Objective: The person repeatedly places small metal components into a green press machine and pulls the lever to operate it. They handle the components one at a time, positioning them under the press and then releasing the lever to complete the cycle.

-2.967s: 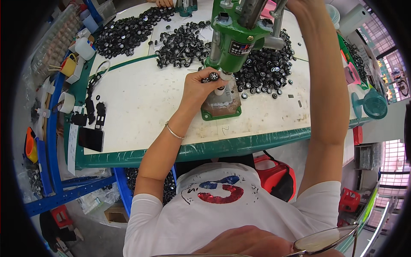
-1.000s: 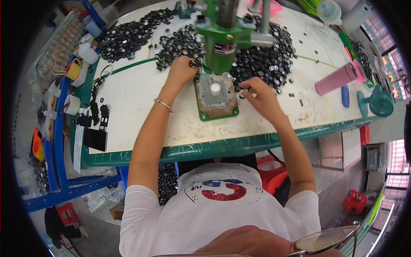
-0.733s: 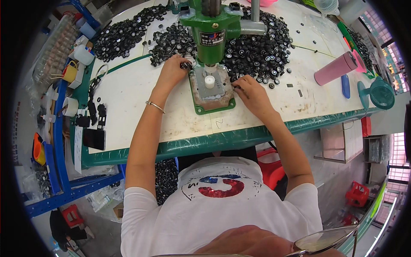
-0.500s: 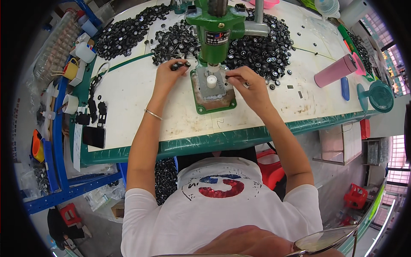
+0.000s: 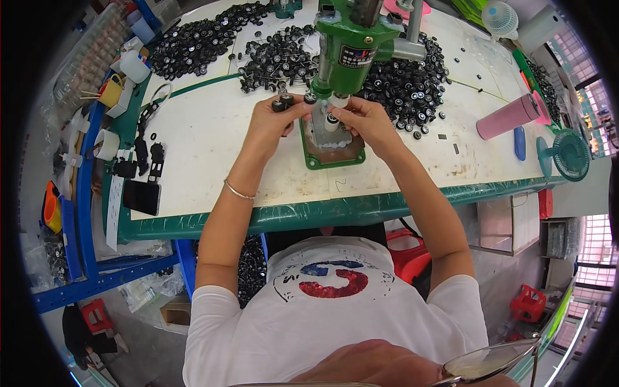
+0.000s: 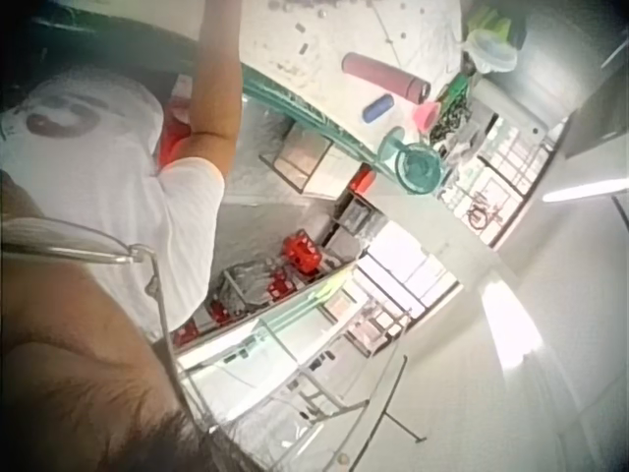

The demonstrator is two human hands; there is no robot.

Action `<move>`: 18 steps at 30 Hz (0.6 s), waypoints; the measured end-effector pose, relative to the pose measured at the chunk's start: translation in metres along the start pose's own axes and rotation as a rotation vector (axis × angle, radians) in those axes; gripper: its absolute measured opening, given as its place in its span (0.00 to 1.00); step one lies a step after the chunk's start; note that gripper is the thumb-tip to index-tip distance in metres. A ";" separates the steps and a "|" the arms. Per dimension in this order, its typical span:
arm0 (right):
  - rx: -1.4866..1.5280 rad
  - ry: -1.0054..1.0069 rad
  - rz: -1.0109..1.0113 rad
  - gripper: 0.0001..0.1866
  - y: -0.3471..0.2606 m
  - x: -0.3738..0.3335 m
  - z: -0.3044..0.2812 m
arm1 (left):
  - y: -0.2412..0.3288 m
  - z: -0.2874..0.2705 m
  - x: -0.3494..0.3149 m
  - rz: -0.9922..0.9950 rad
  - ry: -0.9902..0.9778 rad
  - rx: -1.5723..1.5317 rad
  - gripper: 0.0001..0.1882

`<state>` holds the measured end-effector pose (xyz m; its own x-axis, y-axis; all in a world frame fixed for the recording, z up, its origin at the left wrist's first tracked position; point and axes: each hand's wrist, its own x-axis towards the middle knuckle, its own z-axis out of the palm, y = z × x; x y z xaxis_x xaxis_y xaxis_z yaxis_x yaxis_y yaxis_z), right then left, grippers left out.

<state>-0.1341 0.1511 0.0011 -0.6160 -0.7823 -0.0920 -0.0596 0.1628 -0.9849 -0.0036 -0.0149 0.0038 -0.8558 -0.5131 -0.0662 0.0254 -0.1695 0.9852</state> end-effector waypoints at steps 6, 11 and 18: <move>0.319 0.043 0.112 0.12 0.009 -0.003 -0.003 | 0.000 0.024 -0.007 0.019 -0.075 0.042 0.06; 0.307 0.213 -0.040 0.15 -0.023 -0.007 -0.028 | 0.000 0.034 -0.006 0.087 -0.116 0.044 0.05; 0.301 0.325 -0.501 0.17 -0.122 0.032 -0.086 | -0.010 0.042 0.002 0.174 -0.058 0.006 0.06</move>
<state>-0.2142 0.1580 0.1312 -0.7788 -0.4911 0.3902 -0.2078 -0.3849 -0.8992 -0.0274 0.0211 0.0007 -0.8672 -0.4848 0.1141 0.1723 -0.0771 0.9820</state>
